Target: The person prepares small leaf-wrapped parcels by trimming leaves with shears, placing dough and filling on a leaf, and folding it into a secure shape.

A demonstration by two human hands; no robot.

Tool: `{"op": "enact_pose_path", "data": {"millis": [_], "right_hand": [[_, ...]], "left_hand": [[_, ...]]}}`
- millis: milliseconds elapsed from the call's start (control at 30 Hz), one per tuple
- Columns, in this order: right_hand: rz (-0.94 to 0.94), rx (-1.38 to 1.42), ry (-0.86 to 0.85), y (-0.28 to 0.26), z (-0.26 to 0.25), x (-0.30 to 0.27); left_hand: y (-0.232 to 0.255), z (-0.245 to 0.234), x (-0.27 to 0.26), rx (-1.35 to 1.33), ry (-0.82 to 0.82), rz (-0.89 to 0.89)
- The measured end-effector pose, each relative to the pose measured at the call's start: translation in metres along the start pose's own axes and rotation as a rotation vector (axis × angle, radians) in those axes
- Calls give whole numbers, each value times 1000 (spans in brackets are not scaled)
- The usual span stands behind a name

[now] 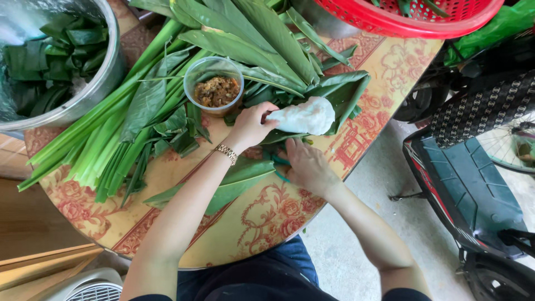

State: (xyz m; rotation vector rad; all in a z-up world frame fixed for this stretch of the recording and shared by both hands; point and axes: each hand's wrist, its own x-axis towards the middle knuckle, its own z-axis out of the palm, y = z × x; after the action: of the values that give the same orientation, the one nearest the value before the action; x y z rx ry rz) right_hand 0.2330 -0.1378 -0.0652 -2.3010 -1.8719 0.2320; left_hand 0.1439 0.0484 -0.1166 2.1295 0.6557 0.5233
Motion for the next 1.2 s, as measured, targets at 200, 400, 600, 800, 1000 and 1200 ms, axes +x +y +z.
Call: {"op": "enact_pose_path", "data": {"millis": [200,400,600,800,1000,1200], "right_hand": [[200,129,-207,32,-48,-47],[445,193,-109,70,-83,-124],[240,209,152,74,-76,-118],[332,174,73,86,-58,-99],[290,1242,32,93,-24,-103],[254,1382,-348,59,-22,-127]], "left_hand": [[-1,9,15,-402,-75,-201],[10,-8,13,-222,15,-50],[29,-11,7,-140,89,34],[12,-3,11,-507,30,-110],[-6,4,11,-611,17,-126],[-3,5,12,-628,-2,-163]]}}
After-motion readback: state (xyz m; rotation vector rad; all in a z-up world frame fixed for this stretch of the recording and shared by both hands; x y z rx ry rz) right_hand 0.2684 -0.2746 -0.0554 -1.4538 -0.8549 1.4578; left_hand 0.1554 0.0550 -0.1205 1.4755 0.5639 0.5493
